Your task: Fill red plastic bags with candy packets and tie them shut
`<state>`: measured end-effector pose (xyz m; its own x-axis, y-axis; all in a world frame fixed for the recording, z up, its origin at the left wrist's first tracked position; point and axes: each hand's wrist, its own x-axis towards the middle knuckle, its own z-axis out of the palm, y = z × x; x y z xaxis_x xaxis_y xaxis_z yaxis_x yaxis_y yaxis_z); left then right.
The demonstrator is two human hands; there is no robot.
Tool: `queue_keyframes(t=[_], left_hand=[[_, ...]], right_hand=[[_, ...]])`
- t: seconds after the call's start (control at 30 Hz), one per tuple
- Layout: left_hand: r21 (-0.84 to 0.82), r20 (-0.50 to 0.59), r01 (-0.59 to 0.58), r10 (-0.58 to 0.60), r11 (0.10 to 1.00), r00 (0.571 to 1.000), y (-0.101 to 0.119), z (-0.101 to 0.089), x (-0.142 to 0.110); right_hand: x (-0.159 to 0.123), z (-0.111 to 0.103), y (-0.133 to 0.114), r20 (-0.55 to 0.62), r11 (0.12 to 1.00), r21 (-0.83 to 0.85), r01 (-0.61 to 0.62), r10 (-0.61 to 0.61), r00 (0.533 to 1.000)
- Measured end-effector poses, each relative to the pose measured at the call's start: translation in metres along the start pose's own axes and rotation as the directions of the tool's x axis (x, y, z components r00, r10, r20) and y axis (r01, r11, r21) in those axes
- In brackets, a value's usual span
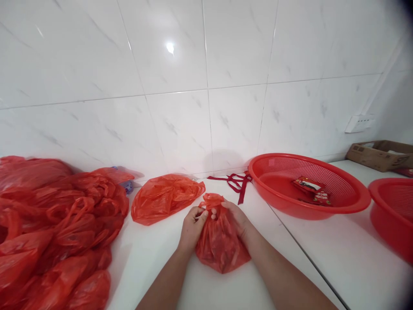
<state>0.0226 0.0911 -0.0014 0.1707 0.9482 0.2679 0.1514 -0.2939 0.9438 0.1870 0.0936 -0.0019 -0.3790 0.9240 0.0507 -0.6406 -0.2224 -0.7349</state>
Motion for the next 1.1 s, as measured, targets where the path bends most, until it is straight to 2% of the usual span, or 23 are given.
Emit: queue_keyframes(t=[0.07, 0.17, 0.27, 0.33, 0.4, 0.47, 0.57, 0.63, 0.7, 0.8, 0.83, 0.9, 1.0, 1.03, 1.1], left_hand=[[-0.228, 0.072, 0.088, -0.073, 0.970, 0.995, 0.000, -0.001, 0.001], [-0.450, 0.168, 0.176, -0.111, 0.875, 0.980, 0.001, -0.002, 0.001], [-0.525, 0.193, 0.190, -0.101, 0.830, 0.976, 0.002, -0.001, 0.001], [-0.512, 0.174, 0.181, -0.105, 0.840, 0.979, 0.002, 0.000, 0.001], [-0.444, 0.144, 0.167, -0.114, 0.880, 0.983, 0.001, 0.002, 0.001], [-0.334, 0.103, 0.138, -0.109, 0.932, 0.989, 0.001, 0.004, 0.001], [-0.202, 0.072, 0.072, -0.058, 0.977, 0.996, -0.001, 0.006, 0.001], [-0.174, 0.093, 0.046, -0.030, 0.984, 0.995, -0.002, 0.007, 0.001], [-0.158, 0.108, 0.043, -0.026, 0.986, 0.994, -0.003, 0.008, 0.001], [-0.085, 0.065, 0.052, -0.047, 0.995, 0.997, -0.004, 0.010, 0.001], [-0.046, 0.037, 0.054, -0.052, 0.997, 0.998, -0.004, 0.010, 0.001], [0.030, -0.024, 0.054, -0.053, 0.998, 0.998, -0.005, 0.010, 0.001], [0.095, -0.115, 0.054, -0.043, 0.994, 0.992, -0.003, 0.008, -0.001], [0.102, -0.133, 0.054, -0.040, 0.993, 0.990, -0.002, 0.007, -0.002], [0.099, -0.133, 0.038, -0.025, 0.994, 0.991, 0.000, 0.006, -0.004]], right_hand=[[-0.002, 0.002, -0.001, 0.045, 0.998, 0.065, -0.002, -0.001, 0.999], [-0.002, 0.004, -0.002, 0.031, 0.999, -0.019, 0.036, -0.036, 0.999], [0.000, 0.006, -0.002, -0.026, 0.971, -0.237, 0.042, -0.049, 0.998], [0.002, 0.006, -0.001, -0.068, 0.916, -0.398, 0.051, -0.085, 0.994], [0.005, 0.006, 0.001, -0.112, 0.817, -0.574, 0.054, -0.143, 0.983], [0.008, 0.006, 0.003, -0.190, 0.647, -0.762, 0.013, -0.242, 0.951], [0.011, 0.008, 0.007, -0.309, 0.361, -0.920, -0.153, -0.426, 0.851], [0.012, 0.009, 0.009, -0.328, 0.290, -0.935, -0.203, -0.492, 0.807], [0.012, 0.011, 0.011, -0.301, 0.307, -0.938, -0.159, -0.500, 0.812], [0.011, 0.011, 0.012, -0.228, 0.361, -0.931, -0.048, -0.474, 0.851], [0.010, 0.011, 0.011, -0.211, 0.404, -0.915, -0.016, -0.443, 0.871], [0.008, 0.011, 0.010, -0.180, 0.574, -0.817, 0.055, -0.344, 0.922], [0.003, 0.011, 0.005, -0.067, 0.886, -0.451, 0.111, -0.157, 0.985], [0.001, 0.011, 0.004, -0.032, 0.940, -0.323, 0.113, -0.130, 0.991], [-0.001, 0.011, 0.002, -0.009, 0.985, -0.134, 0.112, -0.114, 0.993]])
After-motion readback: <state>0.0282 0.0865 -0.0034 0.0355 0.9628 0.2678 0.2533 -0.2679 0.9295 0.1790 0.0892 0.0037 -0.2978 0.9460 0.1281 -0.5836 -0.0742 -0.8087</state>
